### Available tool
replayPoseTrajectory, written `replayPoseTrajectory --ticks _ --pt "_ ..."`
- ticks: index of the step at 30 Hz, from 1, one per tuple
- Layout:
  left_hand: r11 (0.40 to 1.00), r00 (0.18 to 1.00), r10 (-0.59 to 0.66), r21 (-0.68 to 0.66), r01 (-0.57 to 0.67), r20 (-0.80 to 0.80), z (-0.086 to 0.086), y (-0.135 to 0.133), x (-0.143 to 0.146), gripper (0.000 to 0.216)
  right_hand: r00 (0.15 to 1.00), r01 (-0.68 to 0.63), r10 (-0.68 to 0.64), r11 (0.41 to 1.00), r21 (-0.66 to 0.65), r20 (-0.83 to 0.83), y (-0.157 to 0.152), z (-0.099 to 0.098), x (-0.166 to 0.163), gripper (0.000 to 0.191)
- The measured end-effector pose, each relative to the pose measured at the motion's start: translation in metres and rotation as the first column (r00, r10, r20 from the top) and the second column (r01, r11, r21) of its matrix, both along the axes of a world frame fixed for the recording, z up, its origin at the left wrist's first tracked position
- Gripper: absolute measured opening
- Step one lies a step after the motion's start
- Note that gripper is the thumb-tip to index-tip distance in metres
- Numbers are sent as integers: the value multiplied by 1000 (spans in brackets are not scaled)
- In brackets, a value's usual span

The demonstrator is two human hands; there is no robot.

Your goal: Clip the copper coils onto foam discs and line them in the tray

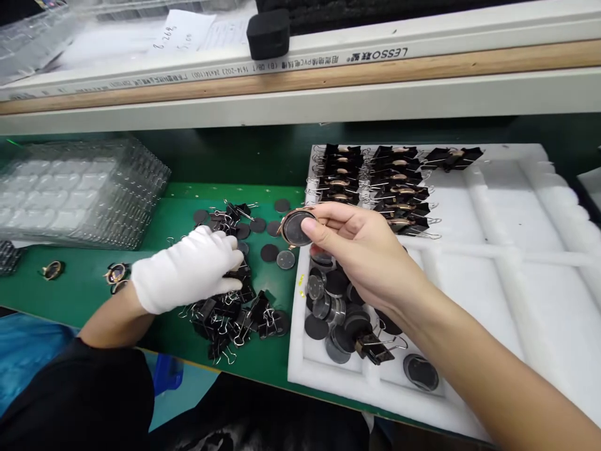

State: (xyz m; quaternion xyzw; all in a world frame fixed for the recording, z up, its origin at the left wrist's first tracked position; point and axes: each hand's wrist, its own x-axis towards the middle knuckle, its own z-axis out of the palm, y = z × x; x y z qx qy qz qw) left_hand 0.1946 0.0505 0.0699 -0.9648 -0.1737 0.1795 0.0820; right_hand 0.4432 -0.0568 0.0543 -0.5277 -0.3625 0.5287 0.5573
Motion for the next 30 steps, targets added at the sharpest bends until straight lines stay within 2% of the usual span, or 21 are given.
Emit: replayPoseTrajectory --ticks 3,6,9,12,14,16,19,21,23,26,30 --pt "996 996 -86 -22 87 22 -3 4 -1 28 999 -51 51 998 41 9 -1 1 0 14" --pt "984 991 -98 -138 110 94 8 16 -1 38 974 -205 195 974 92 114 -3 4 -1 10" --pt "967 983 -20 -248 66 184 22 23 1 42 859 -439 389 894 87 334 -7 10 -7 6" --pt "918 962 26 -388 85 273 27 19 9 37 753 -532 457 846 29 473 -11 10 -18 11" --pt "850 928 96 -514 112 361 25 14 16 33 779 -506 446 863 20 441 -12 6 -23 9" --pt "802 852 229 -588 109 470 20 11 20 30 860 -424 393 905 28 324 -12 1 -23 8" --pt "828 743 346 -559 46 573 8 6 24 32 965 -251 243 965 79 103 -9 -1 -20 12" --pt "854 724 352 -519 10 594 0 1 26 41 985 -170 169 979 112 16 -7 1 -18 13" --pt "860 698 366 -509 -2 615 -7 -3 28 48 989 -147 147 982 116 6 -6 4 -18 15" --pt "856 649 396 -518 -4 650 -12 -8 30 47 989 -148 147 985 93 16 -6 6 -19 19" --pt "854 628 424 -519 -39 652 -10 -11 33 45 984 -142 148 988 59 -101 -6 1 -19 19"
